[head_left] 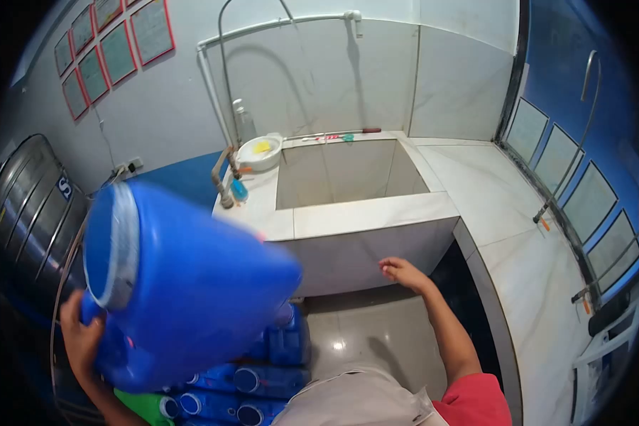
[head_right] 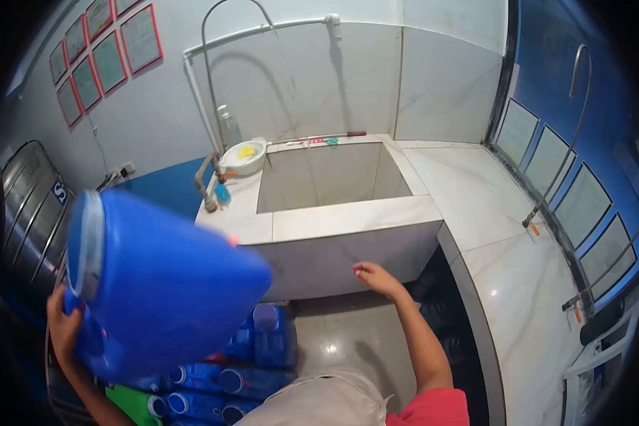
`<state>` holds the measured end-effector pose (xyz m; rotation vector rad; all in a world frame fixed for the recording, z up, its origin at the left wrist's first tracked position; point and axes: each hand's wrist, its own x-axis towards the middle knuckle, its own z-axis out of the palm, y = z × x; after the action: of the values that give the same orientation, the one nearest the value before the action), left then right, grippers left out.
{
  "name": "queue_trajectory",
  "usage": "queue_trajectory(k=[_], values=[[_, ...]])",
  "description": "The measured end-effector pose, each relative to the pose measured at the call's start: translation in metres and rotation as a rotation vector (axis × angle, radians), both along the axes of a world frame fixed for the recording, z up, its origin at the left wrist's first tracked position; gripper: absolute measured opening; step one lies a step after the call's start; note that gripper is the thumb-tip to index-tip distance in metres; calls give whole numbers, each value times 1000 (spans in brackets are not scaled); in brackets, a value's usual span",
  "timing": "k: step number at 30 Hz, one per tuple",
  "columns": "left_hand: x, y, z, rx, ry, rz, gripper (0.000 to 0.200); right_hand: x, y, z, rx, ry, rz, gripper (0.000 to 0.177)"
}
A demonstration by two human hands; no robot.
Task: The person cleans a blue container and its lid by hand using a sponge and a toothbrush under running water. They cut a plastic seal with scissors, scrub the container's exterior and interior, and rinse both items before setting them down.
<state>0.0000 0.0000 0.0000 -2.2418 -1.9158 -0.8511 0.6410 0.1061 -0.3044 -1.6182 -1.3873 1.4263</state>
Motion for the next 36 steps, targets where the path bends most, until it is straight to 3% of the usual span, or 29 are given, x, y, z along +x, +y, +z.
queue_trajectory(k=[2,3,5,7,9,12,15,18,23,26,29,31,33,34,36], values=[[16,38,-3,434,-12,33,56,7,12,24,193,165,-112,29],[77,99,4,347,-193,7,55,47,30,35,111,158,-125,29],[135,177,-4,601,-109,-13,48,82,80,62,189,194,-221,29],[224,230,10,492,-133,-348,40,120,134,68,284,267,-271,29],[296,293,-12,514,-136,-422,35,152,185,81,304,227,-320,29],[384,393,-62,555,6,-498,41,193,260,97,357,240,-464,27],[453,483,-132,284,-54,-581,39,229,324,105,542,394,-697,25],[496,546,-211,57,-106,-592,36,230,386,109,604,360,-774,25],[511,584,-286,-273,-87,-523,35,157,485,102,678,96,-316,24],[498,593,-281,-355,-110,-464,35,69,533,104,603,94,-53,26],[496,608,-321,-342,-247,-470,37,-38,591,83,738,32,158,33],[491,612,-310,-407,-251,-459,43,-113,630,77,673,4,308,42],[484,621,-314,-339,-508,-694,50,-179,673,56,777,-254,360,45],[478,627,-337,-332,-505,-689,50,-207,682,52,784,-251,364,45],[466,643,-395,-244,-666,-756,47,-249,689,37,731,-769,108,48]])
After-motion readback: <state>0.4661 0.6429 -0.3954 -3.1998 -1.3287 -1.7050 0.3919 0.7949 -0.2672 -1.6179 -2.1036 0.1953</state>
